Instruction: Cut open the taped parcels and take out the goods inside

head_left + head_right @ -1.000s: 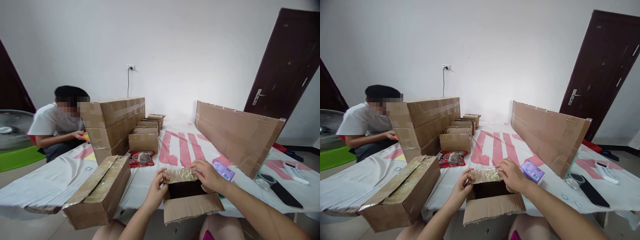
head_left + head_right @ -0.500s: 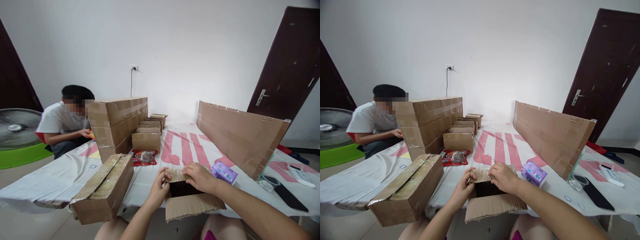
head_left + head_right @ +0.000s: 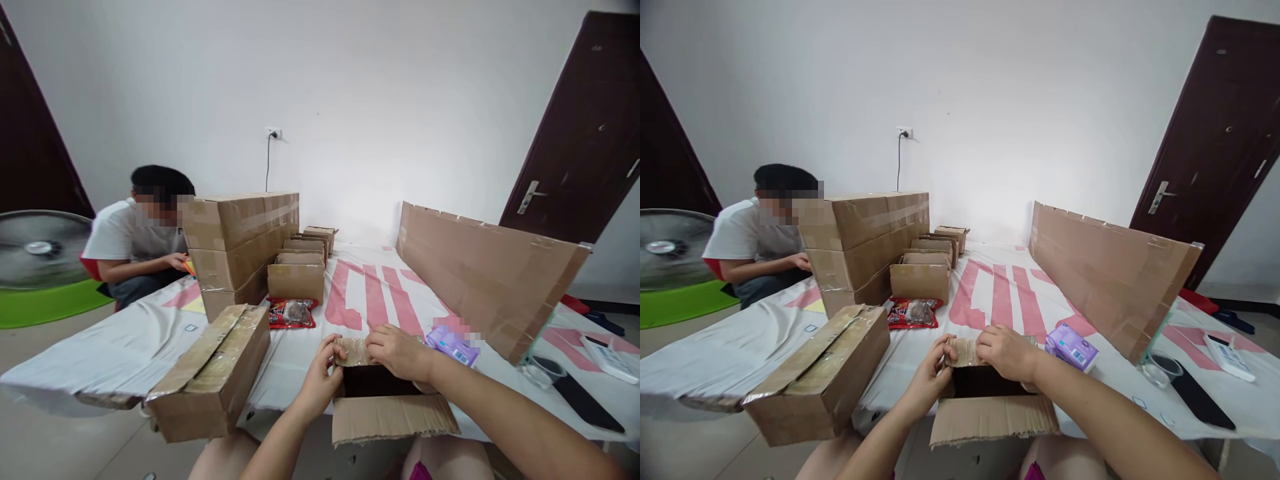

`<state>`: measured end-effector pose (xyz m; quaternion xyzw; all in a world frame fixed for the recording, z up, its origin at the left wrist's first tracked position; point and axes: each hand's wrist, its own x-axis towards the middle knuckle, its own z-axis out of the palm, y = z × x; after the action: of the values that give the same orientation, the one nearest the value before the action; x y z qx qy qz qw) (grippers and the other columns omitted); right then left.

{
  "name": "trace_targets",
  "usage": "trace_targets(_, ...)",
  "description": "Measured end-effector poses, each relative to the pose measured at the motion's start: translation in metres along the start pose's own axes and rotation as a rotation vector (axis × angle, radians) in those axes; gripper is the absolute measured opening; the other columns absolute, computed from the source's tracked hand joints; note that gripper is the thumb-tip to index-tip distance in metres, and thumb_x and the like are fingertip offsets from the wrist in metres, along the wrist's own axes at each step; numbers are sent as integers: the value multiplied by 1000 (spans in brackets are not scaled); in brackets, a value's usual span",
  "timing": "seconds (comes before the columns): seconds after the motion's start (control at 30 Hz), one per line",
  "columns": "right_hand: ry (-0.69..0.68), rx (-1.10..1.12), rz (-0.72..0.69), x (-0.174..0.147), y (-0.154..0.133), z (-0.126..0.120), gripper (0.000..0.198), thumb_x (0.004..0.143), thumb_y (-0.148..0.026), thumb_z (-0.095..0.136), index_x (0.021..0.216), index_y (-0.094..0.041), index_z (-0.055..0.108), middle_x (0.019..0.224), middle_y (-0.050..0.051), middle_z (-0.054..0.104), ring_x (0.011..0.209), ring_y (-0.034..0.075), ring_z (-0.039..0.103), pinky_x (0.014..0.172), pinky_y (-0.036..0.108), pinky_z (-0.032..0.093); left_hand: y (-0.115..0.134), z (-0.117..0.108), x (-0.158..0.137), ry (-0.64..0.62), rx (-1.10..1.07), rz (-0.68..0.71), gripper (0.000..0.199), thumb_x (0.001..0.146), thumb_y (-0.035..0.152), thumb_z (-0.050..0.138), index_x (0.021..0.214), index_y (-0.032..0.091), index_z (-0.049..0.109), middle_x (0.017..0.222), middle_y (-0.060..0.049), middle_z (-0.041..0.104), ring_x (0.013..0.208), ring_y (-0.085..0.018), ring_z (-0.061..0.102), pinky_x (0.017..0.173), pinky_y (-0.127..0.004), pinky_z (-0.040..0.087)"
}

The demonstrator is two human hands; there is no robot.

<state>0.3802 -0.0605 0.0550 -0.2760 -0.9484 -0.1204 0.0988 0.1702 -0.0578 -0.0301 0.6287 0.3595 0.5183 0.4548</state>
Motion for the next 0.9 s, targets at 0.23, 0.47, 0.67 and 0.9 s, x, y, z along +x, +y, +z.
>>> trace_targets(0.23, -6, -3, 130, 5, -2, 5, 11, 87, -10, 48, 88, -16, 57, 87, 8, 61, 80, 20, 53, 72, 32, 44, -1, 5, -4, -83, 51, 42, 27, 59, 5, 45, 78, 20, 55, 130, -14, 47, 135, -24, 35, 102, -36, 34)
trace_targets(0.47, 37, 141, 490, 6, 5, 16, 13, 91, -11, 39, 92, -17, 51, 89, 8, 60, 75, 18, 55, 68, 30, 42, 2, 7, -9, -123, 98, 66, 29, 57, 2, 43, 78, 20, 54, 127, -13, 48, 132, -24, 38, 105, -38, 30)
trace_targets(0.67, 159, 222, 698, -5, 28, 21, 7, 89, -16, 42, 87, -20, 48, 84, 5, 61, 72, 18, 57, 66, 29, 39, 1, 2, -11, -106, 89, 37, 28, 57, 3, 43, 78, 20, 53, 129, -15, 46, 134, -24, 36, 100, -36, 33)
trace_targets(0.9, 426, 344, 933, -38, 77, 10, 10, 81, -14, 40, 85, -23, 44, 85, 4, 65, 76, 18, 62, 68, 29, 44, 1, -1, -12, -93, 64, 20, 27, 56, 4, 45, 76, 20, 54, 129, -15, 48, 136, -25, 34, 99, -33, 33)
